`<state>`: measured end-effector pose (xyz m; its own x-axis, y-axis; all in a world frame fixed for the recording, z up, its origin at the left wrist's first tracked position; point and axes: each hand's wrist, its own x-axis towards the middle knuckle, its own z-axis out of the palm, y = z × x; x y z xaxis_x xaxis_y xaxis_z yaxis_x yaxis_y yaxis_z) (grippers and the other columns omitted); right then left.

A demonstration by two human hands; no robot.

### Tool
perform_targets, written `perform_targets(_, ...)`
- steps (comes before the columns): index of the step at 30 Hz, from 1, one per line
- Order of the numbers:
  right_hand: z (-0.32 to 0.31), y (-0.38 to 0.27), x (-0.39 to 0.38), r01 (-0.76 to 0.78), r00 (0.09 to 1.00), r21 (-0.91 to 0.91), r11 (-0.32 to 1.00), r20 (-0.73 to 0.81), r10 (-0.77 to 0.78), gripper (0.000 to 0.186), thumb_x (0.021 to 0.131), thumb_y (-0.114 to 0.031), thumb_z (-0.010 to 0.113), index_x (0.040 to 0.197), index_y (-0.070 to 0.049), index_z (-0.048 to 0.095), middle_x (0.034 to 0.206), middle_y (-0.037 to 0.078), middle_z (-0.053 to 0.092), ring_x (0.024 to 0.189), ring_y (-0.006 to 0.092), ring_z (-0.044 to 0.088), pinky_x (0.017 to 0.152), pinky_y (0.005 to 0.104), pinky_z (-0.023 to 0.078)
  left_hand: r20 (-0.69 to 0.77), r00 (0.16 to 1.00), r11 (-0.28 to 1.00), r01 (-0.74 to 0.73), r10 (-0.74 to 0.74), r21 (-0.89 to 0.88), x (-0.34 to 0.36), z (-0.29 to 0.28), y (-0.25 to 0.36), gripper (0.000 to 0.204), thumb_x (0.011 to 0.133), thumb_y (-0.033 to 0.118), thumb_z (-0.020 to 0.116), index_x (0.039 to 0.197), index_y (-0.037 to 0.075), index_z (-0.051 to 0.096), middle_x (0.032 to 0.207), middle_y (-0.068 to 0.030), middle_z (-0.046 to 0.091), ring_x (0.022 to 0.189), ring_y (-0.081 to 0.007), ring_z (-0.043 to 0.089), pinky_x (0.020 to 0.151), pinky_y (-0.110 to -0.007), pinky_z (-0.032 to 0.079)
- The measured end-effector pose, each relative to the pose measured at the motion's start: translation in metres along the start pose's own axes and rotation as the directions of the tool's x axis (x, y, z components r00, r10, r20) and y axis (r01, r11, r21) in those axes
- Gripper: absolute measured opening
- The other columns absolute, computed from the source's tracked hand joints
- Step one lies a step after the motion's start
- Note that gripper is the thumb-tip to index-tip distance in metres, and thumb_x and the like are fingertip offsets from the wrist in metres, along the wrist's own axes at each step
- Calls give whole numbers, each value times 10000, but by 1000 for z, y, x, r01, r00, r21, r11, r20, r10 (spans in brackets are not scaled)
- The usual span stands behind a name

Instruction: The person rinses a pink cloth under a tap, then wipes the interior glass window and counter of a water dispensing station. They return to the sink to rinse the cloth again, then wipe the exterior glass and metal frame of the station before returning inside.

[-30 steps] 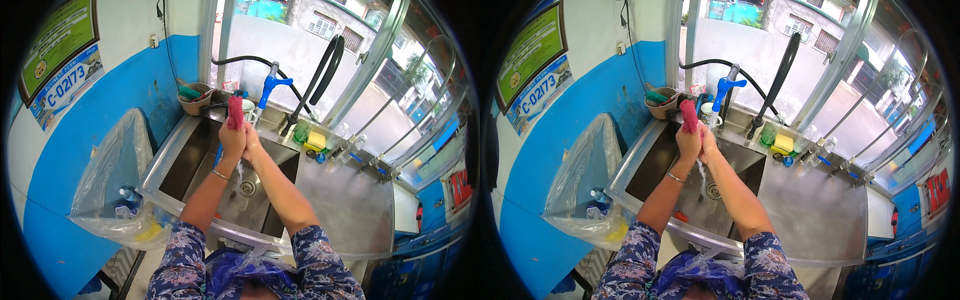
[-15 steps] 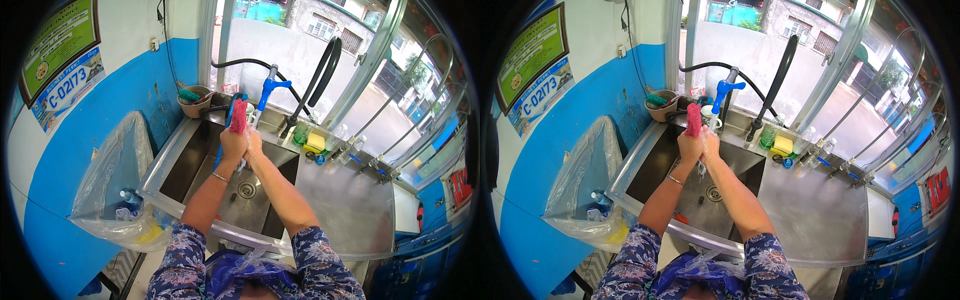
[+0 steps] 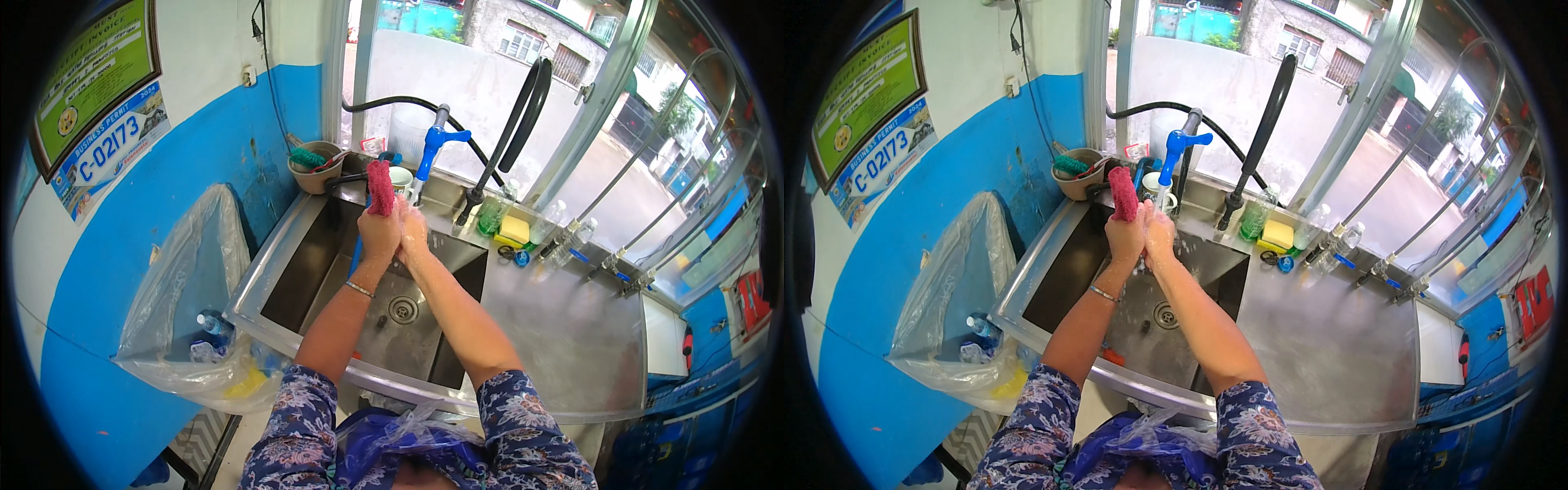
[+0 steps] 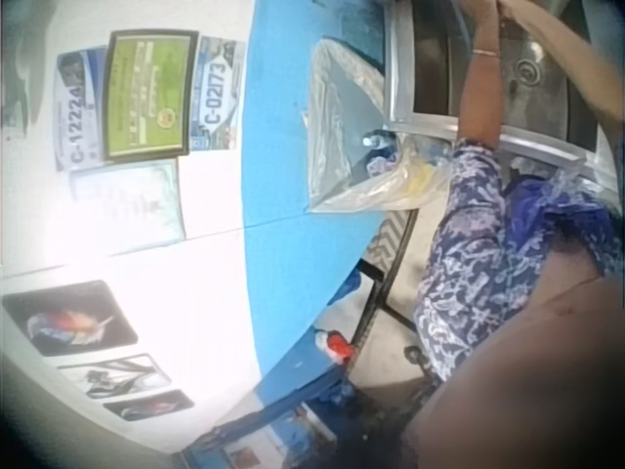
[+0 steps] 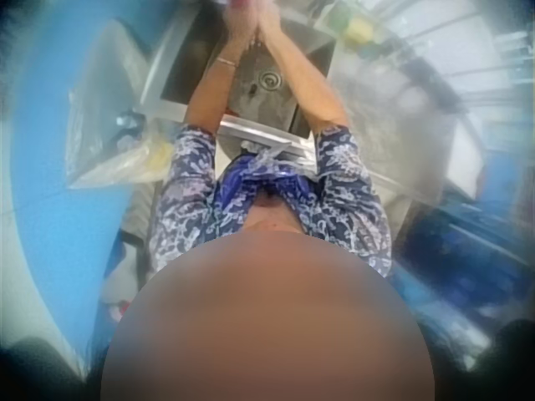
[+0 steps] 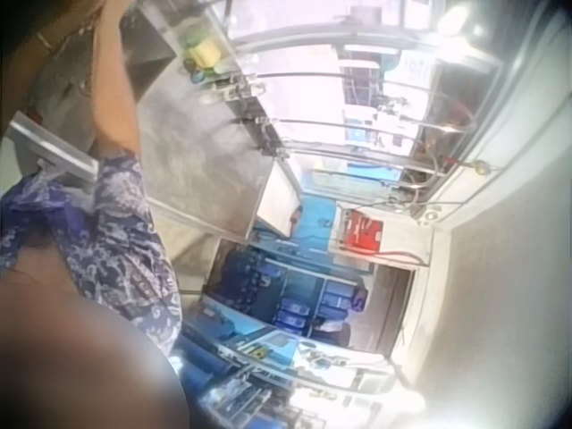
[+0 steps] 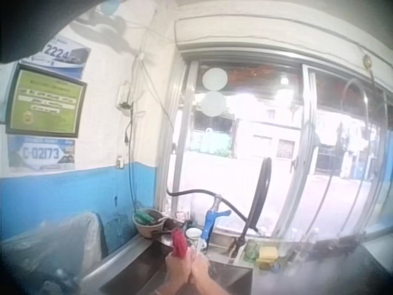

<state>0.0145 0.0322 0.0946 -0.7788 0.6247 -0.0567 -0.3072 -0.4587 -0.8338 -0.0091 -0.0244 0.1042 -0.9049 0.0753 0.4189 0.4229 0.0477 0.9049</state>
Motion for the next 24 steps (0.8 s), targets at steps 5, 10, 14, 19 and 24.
perform_targets(5, -10, 5, 5, 58, 996, -81, 995, 68, -53, 266, 1016, -280, 526, 999, -41, 643, 910, 59, 650, 803, 166, 599, 719, 328, 495, 17, 999, 999, -35, 36, -20, -2, 1, -2, 332, 879, 278, 669, 777, -37, 653, 664, -240, 638, 698, -394, 679, 588, -455, 487)
perform_targets(10, -15, 1, 3, -39, 999, -26, 999, -6, 39, 235, 971, -202, 545, 929, -12, 677, 885, 67, 667, 786, 157, 599, 719, 314, 480, 65, 991, 982, -125, 117, 140, -6, -2, -4, 308, 855, 245, 691, 792, -54, 660, 673, -239, 648, 720, -386, 691, 595, -440, 492)
perform_targets(14, -24, -15, 7, -57, 991, -547, 836, 69, 113, 250, 931, -205, 564, 1045, -11, 671, 946, 98, 678, 866, 192, 617, 762, 346, 486, 30, 999, 997, 47, -46, -54, -11, -2, -12, 310, 837, 237, 709, 788, -64, 659, 689, -238, 659, 750, -348, 709, 613, -419, 498)
perform_targets(19, -24, -59, 16, 165, 986, -572, 803, 125, -113, 426, 877, -124, 623, 1290, -80, 525, 1196, 95, 587, 941, 133, 586, 758, 275, 482, 87, 994, 997, 72, -71, -15, -14, -14, -34, 243, 815, 206, 732, 822, -29, 669, 714, -178, 688, 707, -280, 706, 630, -389, 504)
perform_targets(24, 13, -130, 2, 591, 802, -141, 794, 215, -558, 733, 882, 3, 549, 1536, -90, 233, 1441, 140, 429, 1131, 194, 567, 900, 332, 503, 250, 951, 962, 223, -180, -156, -30, -31, -45, 279, 781, 193, 752, 964, 7, 655, 773, -113, 676, 681, -226, 653, 681, -378, 510)
